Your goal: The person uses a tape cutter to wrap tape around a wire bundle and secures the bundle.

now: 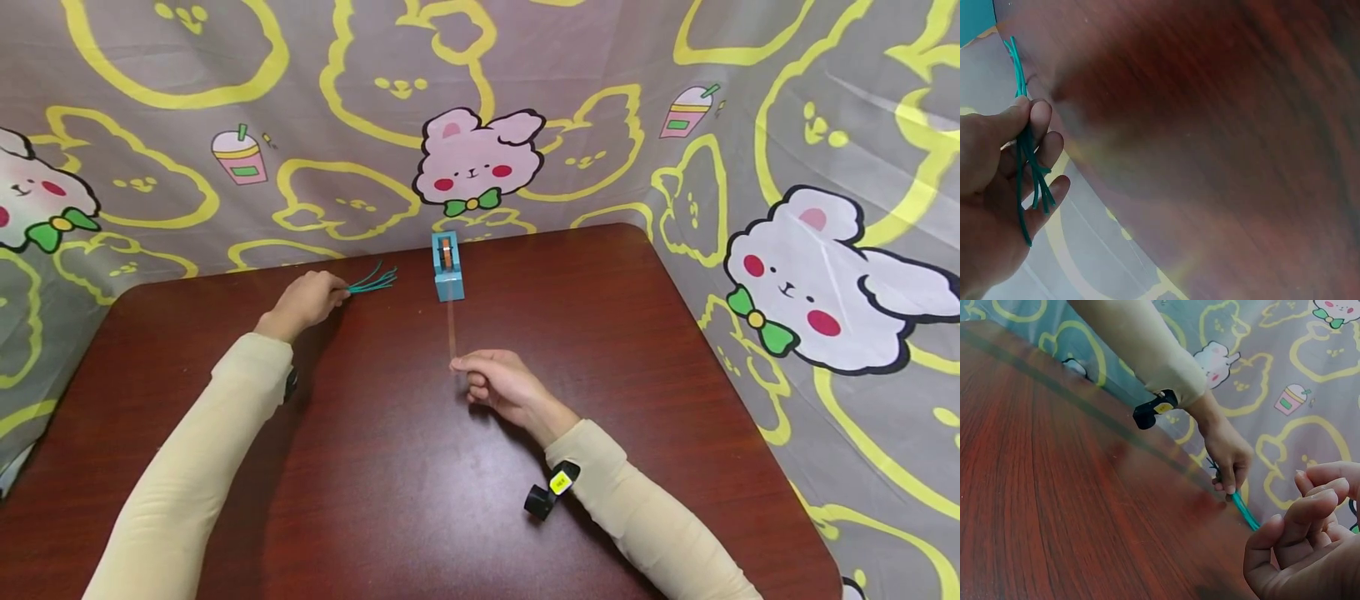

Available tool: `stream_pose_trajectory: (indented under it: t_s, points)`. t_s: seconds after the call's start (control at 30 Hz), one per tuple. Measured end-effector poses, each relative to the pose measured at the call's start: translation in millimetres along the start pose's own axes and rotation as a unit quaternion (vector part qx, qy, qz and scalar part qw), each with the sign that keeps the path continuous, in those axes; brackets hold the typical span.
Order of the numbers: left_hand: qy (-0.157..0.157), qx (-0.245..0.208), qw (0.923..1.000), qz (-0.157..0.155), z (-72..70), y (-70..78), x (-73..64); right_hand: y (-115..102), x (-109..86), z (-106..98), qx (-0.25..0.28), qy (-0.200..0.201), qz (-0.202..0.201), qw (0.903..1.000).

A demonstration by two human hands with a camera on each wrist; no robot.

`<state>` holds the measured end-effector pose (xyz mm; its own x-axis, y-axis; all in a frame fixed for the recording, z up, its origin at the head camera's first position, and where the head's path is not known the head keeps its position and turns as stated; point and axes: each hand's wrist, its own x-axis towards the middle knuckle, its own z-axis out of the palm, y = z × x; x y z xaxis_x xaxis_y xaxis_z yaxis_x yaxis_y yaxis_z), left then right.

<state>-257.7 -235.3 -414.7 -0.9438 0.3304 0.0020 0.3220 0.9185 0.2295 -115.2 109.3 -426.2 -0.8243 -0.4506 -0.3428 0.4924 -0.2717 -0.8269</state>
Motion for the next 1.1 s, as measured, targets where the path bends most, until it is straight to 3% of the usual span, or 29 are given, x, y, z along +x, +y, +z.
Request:
stream_pose_trajectory:
  t_s: [0.4, 0.67, 1.1]
  points:
    - [0.026, 0.015, 0.9995, 0.009, 5.7, 2.3, -10.1, -2.0, -1.8, 0.9, 0.002, 0.0, -0.002, 1.0]
    - [0.039, 0.031, 0.9978, 0.045, 9.3, 8.9, -22.1, -2.8, -1.8, 0.6, 0.001, 0.004, -0.002, 1.0]
    - [0.079, -0.021, 0.9919, 0.097, 13.9, 33.6, -49.7, -8.1, -2.7, 1.2, 0.0, 0.008, -0.002, 1.0]
